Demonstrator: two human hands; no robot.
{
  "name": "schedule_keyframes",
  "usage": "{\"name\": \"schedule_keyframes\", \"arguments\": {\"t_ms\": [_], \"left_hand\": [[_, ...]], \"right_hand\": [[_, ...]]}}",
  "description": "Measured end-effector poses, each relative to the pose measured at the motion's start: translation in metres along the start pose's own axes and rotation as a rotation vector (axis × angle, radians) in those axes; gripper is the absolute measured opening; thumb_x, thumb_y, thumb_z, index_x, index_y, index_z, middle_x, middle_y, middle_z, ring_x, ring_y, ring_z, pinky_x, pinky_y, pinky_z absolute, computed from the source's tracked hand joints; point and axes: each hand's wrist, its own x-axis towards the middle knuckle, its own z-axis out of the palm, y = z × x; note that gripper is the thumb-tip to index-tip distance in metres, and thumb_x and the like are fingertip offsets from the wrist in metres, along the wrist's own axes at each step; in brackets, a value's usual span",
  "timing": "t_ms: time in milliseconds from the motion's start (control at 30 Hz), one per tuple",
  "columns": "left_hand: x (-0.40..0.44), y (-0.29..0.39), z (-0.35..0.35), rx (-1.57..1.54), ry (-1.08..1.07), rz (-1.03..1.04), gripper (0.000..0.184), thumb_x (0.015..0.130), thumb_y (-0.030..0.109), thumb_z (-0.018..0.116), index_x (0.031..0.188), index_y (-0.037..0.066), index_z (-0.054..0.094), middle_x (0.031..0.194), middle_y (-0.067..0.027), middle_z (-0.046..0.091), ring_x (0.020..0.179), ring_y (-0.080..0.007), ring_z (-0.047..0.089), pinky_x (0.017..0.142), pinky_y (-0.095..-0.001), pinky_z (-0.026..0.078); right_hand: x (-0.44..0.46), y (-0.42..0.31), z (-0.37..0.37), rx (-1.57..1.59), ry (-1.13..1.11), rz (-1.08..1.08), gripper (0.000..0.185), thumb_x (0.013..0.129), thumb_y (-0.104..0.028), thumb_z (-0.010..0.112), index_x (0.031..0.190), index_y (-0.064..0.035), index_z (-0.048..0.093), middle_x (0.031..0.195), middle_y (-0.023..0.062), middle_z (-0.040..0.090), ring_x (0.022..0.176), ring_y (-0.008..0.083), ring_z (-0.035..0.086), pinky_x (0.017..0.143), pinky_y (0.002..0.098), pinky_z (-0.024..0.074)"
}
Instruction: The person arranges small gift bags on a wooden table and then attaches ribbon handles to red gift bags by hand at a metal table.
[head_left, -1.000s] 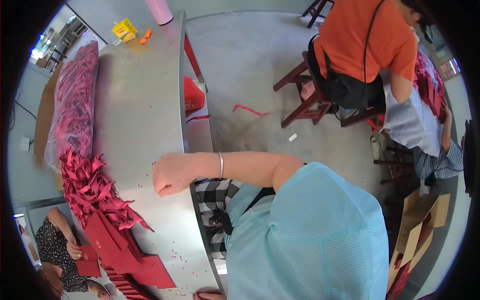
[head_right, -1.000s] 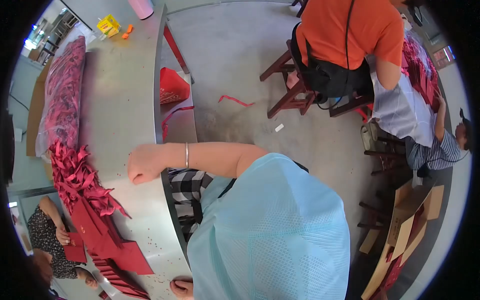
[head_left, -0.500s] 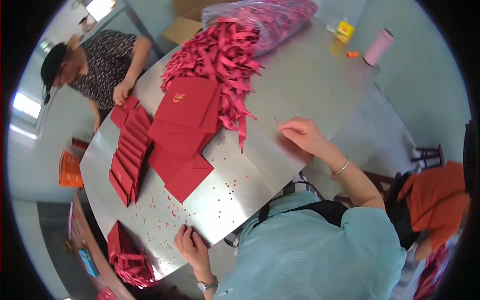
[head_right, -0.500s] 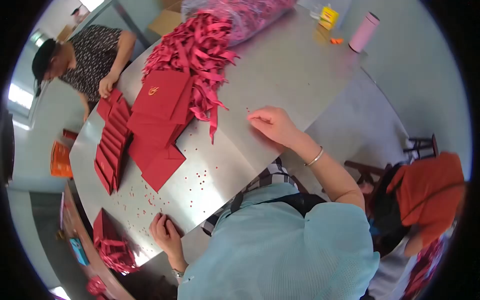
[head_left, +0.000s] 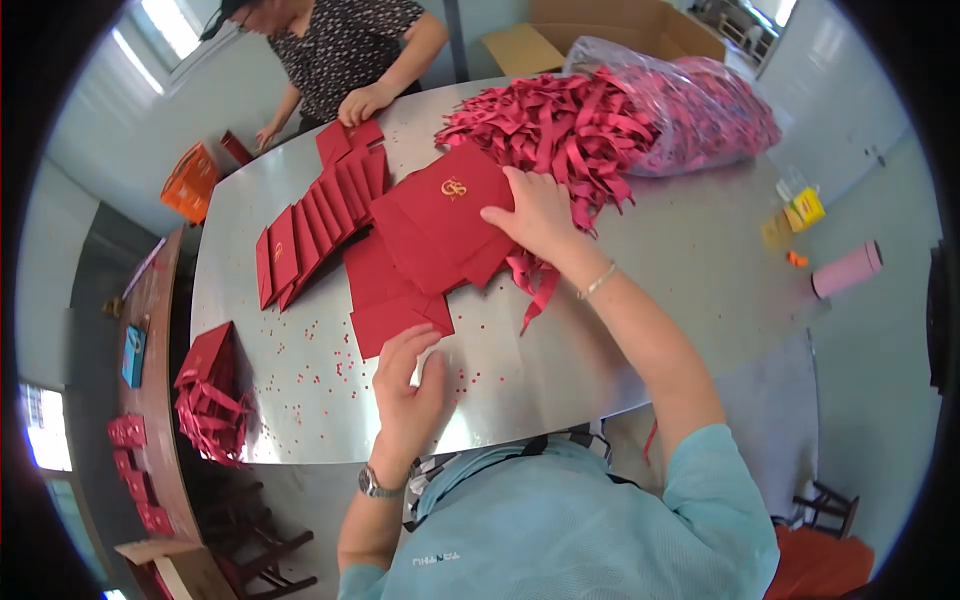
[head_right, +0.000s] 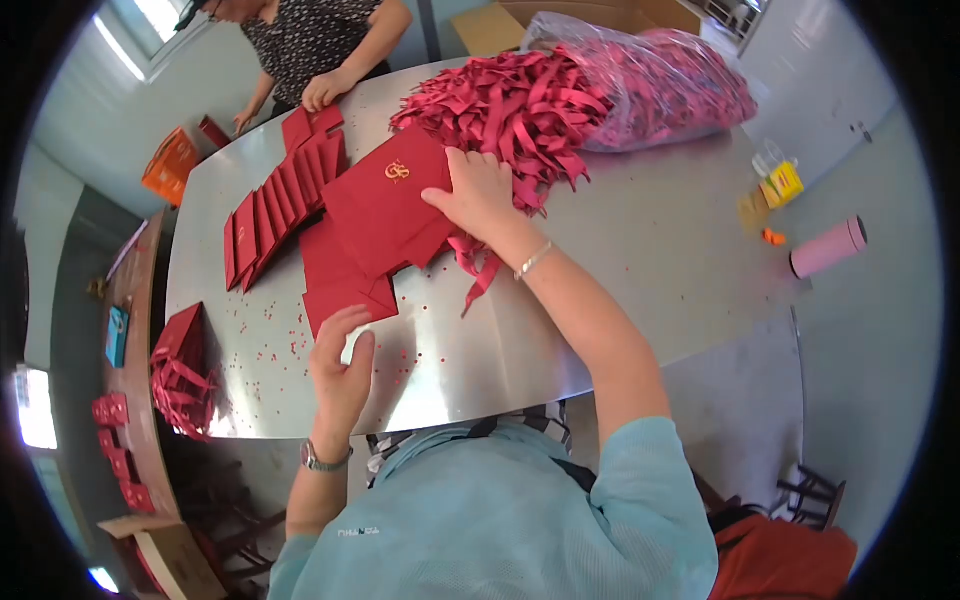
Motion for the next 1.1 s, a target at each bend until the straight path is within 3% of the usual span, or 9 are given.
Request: {"name": "schedule_keyframes", "arguments": {"t_ms": [200, 300, 433, 667, 767, 867, 967, 1033, 1100], "left_hand": [[0.059, -0.025, 0.034, -0.098, 0.136, -0.182, 0.027, 0.086, 0.006, 0.062, 0.112, 0.000, 0.060, 0.117, -0.0156, 0.062, 0.109, -0.0282, 0.060, 0.095, -0.0351, 0.046], [0.098, -0.042, 0.045, 0.359, 0.276, 0.067, 0.043, 0.089, 0.017, 0.063, 0.127, 0.001, 0.053, 0.125, -0.0181, 0.058, 0.118, -0.0370, 0.051, 0.104, -0.0443, 0.038], [0.129, -0.054, 0.046, 0.420, 0.045, -0.027, 0.049, 0.086, 0.028, 0.066, 0.127, 0.003, 0.056, 0.117, -0.0151, 0.063, 0.112, -0.0325, 0.056, 0.092, -0.0436, 0.042], [0.122, -0.039, 0.036, 0.195, 0.042, 0.005, 0.031, 0.078, 0.014, 0.073, 0.106, 0.002, 0.067, 0.100, -0.0141, 0.067, 0.092, -0.0280, 0.065, 0.081, -0.0367, 0.049], [0.110, -0.039, 0.013, -0.075, 0.028, -0.096, 0.025, 0.082, 0.003, 0.069, 0.106, -0.003, 0.066, 0.090, -0.0085, 0.069, 0.081, -0.0129, 0.064, 0.074, -0.0263, 0.051], [0.097, -0.029, -0.012, -0.202, -0.181, -0.194, 0.023, 0.082, -0.003, 0.066, 0.105, -0.003, 0.066, 0.091, -0.0051, 0.069, 0.081, -0.0091, 0.062, 0.076, -0.0237, 0.050], [0.085, -0.023, -0.001, -0.255, -0.367, -0.169, 0.030, 0.080, -0.002, 0.068, 0.110, -0.001, 0.066, 0.093, -0.0044, 0.069, 0.083, -0.0090, 0.062, 0.077, -0.0239, 0.050], [0.073, -0.014, 0.016, -0.142, -0.428, -0.119, 0.036, 0.078, 0.001, 0.070, 0.113, 0.003, 0.066, 0.101, -0.0100, 0.069, 0.088, -0.0166, 0.064, 0.080, -0.0280, 0.050], [0.064, -0.006, 0.032, -0.055, -0.435, 0.032, 0.034, 0.076, 0.004, 0.069, 0.110, 0.003, 0.066, 0.095, -0.0166, 0.066, 0.088, -0.0307, 0.064, 0.078, -0.0342, 0.051]], "right_hand": [[-0.038, -0.006, 0.010, 0.094, 0.245, -0.177, 0.070, 0.075, -0.033, 0.076, 0.131, -0.0024, 0.048, 0.114, 0.0127, 0.057, 0.106, 0.0324, 0.050, 0.086, 0.0448, 0.0418], [-0.048, -0.006, 0.011, 0.330, 0.321, -0.204, 0.072, 0.074, -0.018, 0.079, 0.133, 0.0018, 0.044, 0.120, 0.0191, 0.054, 0.109, 0.0362, 0.050, 0.096, 0.0419, 0.0417], [-0.064, -0.006, 0.012, 0.452, 0.323, -0.255, 0.073, 0.073, -0.012, 0.079, 0.135, 0.0015, 0.043, 0.124, 0.0201, 0.047, 0.113, 0.0371, 0.048, 0.098, 0.0417, 0.0416], [-0.089, -0.011, -0.011, 0.438, 0.244, -0.316, 0.060, 0.077, -0.013, 0.075, 0.130, 0.0007, 0.049, 0.118, 0.0191, 0.055, 0.108, 0.0361, 0.055, 0.094, 0.0414, 0.0456], [-0.099, 0.028, -0.037, 0.282, 0.286, -0.312, 0.038, 0.080, -0.005, 0.067, 0.116, -0.0019, 0.059, 0.116, 0.0159, 0.061, 0.101, 0.0353, 0.059, 0.087, 0.0408, 0.0489], [-0.107, 0.075, -0.049, 0.247, 0.198, -0.160, 0.030, 0.079, 0.001, 0.062, 0.108, -0.0052, 0.064, 0.113, 0.0143, 0.062, 0.096, 0.0346, 0.061, 0.083, 0.0420, 0.0501], [-0.107, 0.078, -0.052, 0.089, 0.106, -0.387, 0.027, 0.078, 0.001, 0.061, 0.104, -0.0055, 0.067, 0.109, 0.0126, 0.064, 0.094, 0.0325, 0.061, 0.081, 0.0407, 0.0505], [-0.104, 0.078, -0.047, 0.024, -0.071, -0.610, 0.022, 0.078, -0.001, 0.061, 0.098, -0.0062, 0.068, 0.103, 0.0098, 0.064, 0.092, 0.0307, 0.061, 0.081, 0.0383, 0.0506], [-0.100, 0.088, -0.042, 0.046, -0.111, -0.593, 0.021, 0.078, -0.004, 0.060, 0.097, -0.0076, 0.068, 0.102, 0.0082, 0.064, 0.093, 0.0300, 0.060, 0.081, 0.0383, 0.0498]]}}
